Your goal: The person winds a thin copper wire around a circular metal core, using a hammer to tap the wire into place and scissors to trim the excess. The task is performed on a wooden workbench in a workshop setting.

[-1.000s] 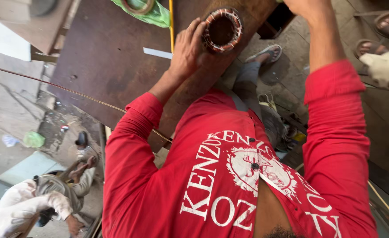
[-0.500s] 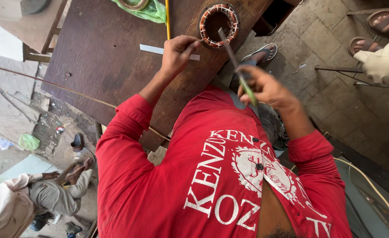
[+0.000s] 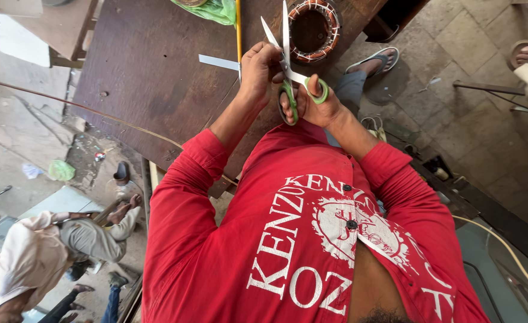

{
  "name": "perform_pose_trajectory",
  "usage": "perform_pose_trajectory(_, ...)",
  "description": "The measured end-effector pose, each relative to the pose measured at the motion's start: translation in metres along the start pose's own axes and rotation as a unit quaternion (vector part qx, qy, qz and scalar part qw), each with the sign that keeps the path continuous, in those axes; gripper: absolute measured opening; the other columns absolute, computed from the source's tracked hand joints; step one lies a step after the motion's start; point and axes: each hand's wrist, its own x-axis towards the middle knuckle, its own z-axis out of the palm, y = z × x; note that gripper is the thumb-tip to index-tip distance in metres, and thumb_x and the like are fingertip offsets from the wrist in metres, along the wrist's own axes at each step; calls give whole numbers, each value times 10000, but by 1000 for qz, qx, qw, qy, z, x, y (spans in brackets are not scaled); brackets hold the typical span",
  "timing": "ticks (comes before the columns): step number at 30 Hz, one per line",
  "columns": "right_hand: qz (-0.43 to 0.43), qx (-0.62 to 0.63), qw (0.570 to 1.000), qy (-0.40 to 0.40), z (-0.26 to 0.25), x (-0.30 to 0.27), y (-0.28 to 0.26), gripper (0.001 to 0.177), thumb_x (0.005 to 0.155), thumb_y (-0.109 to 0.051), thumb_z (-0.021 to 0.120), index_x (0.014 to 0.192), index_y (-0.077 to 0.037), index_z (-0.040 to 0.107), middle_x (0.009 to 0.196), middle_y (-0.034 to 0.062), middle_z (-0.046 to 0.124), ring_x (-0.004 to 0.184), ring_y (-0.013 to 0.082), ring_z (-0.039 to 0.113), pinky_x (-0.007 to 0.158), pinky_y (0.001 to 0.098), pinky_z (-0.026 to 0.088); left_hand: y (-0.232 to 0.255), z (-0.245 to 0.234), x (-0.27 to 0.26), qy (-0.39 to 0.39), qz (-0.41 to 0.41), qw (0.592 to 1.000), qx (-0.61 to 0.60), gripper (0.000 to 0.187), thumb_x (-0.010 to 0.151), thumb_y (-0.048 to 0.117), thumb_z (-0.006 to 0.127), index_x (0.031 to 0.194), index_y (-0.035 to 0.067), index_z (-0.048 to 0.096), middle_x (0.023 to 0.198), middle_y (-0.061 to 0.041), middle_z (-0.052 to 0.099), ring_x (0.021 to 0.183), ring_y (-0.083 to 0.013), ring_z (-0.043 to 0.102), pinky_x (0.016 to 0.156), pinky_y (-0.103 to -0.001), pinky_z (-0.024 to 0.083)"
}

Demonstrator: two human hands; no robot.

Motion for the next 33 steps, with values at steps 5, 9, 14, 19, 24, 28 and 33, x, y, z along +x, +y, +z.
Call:
perform_pose_trajectory(5, -4, -3, 1000, 2, 2, 14, -1, 962, 859, -757, 659, 1492, -58, 473, 1077, 116, 686, 931, 243, 689, 868, 403, 563, 2, -2, 0, -31, 21, 999, -17, 201, 918, 7, 637, 739, 60, 562, 707, -41, 595, 531, -71, 438, 448, -219, 307)
perform_pose_trajectory(9, 5, -9, 1000, 17, -4, 14, 1, 960, 812, -781, 663, 1425, -60, 498, 1059, 110, 701, 925, 242, 699, 861, 406, 564, -2, -9, 5, -48, 23, 998, -15, 211, 940, -6, 627, 747, 56, 568, 730, -44, 604, 533, -57, 410, 467, -217, 315)
perform_pose_trajectory(14, -11, -25, 998, 48, -11, 14, 1, 897, 842, -697, 732, 1409, -31, 535, 948, 74, 703, 772, 191, 677, 690, 349, 548, -4, -17, 9, -84, 15, 996, -4, 220, 953, 14, 617, 752, 75, 552, 783, -106, 679, 585, -101, 510, 512, -248, 394)
perform_pose_trajectory(19, -30, -86, 994, 68, 11, 15, -6, 790, 868, -531, 810, 1389, -12, 519, 891, 73, 727, 702, 168, 703, 600, 309, 587, -5, -26, 9, -80, 63, 994, 24, 135, 991, 91, 668, 877, 30, 630, 836, -112, 693, 685, -158, 623, 640, -305, 524)
perform_pose_trajectory(24, -111, -534, 822, 164, 56, 0, -13, 850, 880, -169, 820, 1544, 33, 329, 979, 111, 740, 842, 231, 748, 754, 366, 603, 7, -53, 21, 30, 94, 986, 131, 377, 1038, 311, 587, 1143, -40, 674, 1020, -155, 700, 950, -251, 710, 870, -390, 592)
perform_pose_trajectory(28, -72, -704, 661, 250, 74, -10, -14, 808, 861, -127, 794, 1526, 28, 361, 899, 210, 698, 814, 370, 723, 752, 448, 554, 20, -60, 31, 4, 58, 995, 77, 518, 1047, 379, 549, 1372, -20, 496, 1292, -151, 612, 1233, -281, 630, 1087, -428, 517)
perform_pose_trajectory(33, -137, -783, 552, 251, 73, 0, 8, 525, 926, -175, 757, 1364, -6, 522, 1189, 250, 674, 1010, 444, 678, 871, 479, 555, 31, -58, 15, 26, 85, 988, 127, 582, 1051, 351, 537, 1511, 15, 417, 1381, -98, 583, 1290, -228, 556, 1085, -395, 453)
